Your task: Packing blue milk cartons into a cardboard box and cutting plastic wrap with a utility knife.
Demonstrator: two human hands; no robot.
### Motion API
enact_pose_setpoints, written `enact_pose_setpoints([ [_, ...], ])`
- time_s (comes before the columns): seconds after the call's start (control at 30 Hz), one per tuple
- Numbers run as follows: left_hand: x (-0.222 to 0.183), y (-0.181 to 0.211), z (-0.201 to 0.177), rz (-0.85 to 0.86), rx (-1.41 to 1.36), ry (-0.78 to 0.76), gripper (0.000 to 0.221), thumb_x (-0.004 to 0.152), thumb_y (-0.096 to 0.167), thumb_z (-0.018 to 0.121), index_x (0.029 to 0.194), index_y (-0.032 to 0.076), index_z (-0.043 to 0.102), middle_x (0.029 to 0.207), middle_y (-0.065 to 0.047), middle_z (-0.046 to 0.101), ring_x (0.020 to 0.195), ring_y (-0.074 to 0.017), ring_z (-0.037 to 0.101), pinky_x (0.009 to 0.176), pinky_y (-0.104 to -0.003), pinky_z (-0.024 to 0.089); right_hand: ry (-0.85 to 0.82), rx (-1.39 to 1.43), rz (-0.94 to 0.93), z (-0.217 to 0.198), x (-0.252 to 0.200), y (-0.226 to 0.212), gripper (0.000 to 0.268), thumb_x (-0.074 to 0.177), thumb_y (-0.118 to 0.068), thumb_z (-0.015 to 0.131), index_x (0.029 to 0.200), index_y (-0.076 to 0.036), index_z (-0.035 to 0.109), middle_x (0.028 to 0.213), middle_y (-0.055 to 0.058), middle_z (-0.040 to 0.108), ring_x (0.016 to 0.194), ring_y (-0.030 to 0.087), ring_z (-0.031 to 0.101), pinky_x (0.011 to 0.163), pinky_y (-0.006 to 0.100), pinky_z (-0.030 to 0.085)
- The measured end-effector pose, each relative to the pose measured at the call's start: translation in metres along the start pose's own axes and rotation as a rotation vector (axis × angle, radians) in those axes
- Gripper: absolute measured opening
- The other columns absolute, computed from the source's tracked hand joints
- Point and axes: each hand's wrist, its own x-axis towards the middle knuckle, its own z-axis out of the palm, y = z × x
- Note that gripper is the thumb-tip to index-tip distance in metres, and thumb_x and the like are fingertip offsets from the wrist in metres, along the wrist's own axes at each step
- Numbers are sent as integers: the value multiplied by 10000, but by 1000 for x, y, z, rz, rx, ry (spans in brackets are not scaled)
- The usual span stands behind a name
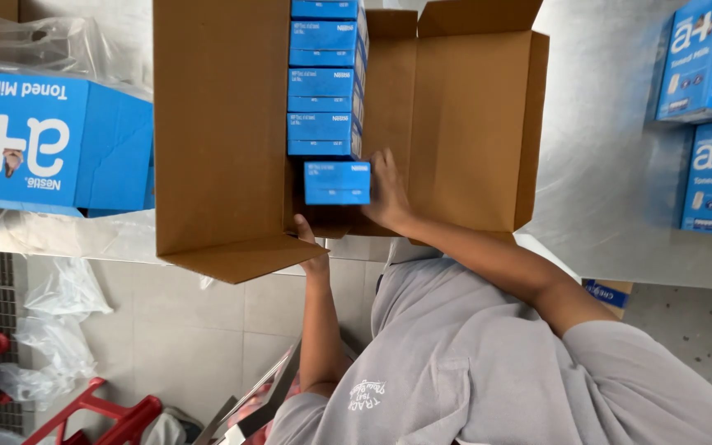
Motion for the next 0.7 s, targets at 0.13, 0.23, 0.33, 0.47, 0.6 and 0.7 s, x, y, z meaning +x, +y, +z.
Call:
enact_pose_setpoints([
  [0.13, -11, -29, -18, -26, 60, -52, 431, 1108, 216, 579, 1360, -132, 544, 1415, -192, 579, 1260, -254, 559, 1139, -373, 438, 92, 166, 44, 8, 7, -21, 641, 695, -112, 879, 1152, -28, 438, 1138, 186, 445, 1019, 453, 542, 779, 504, 485],
  [0.23, -16, -58, -39, -5, 67, -99, 430, 1123, 229, 554, 1369, -123, 547, 1438, -192, 573, 1295, -258, 550, 1169, -380, 422, 180, 169, 111, 51, -1, 13, 639, 737, -138, 875, 1162, -35, 410, 1149, 191, 435, 1025, 439, 540, 801, 498, 471],
  [0.33, -29, -118, -72, 392, 457, -238, 421, 1178, 183, 397, 1432, -130, 518, 1543, -214, 511, 1426, -311, 514, 1270, -444, 335, 224, 879, 340, 71, -8, 48, 594, 960, -343, 814, 1216, 36, 434, 1139, 204, 438, 992, 365, 506, 875, 456, 486],
  [0.47, 7, -53, -36, -116, -16, -61, 480, 1123, 226, 550, 1460, -105, 463, 1554, -178, 457, 1375, -258, 456, 1233, -416, 351, 78, 150, -29, -36, 22, 16, 1030, 553, -377, 1009, 1277, -37, 362, 1174, 203, 434, 1045, 375, 524, 846, 439, 483],
  [0.6, 26, -21, -24, -40, -32, -18, 546, 1114, 189, 609, 1526, -87, 382, 1612, -199, 413, 1393, -263, 476, 1237, -420, 391, 195, 575, 283, -155, 29, 45, 840, 742, -263, 951, 1331, -90, 377, 1286, 174, 453, 1112, 260, 567, 879, 368, 554],
  [0.7, 30, -49, -45, 179, 77, -90, 395, 1132, 79, 548, 1480, -65, 430, 1600, -216, 352, 1414, -269, 439, 1237, -420, 379, 540, 22, 402, -274, -10, 139, 912, 873, -438, 850, 1456, -36, 275, 1444, 237, 339, 1298, 349, 445, 1058, 417, 430],
])
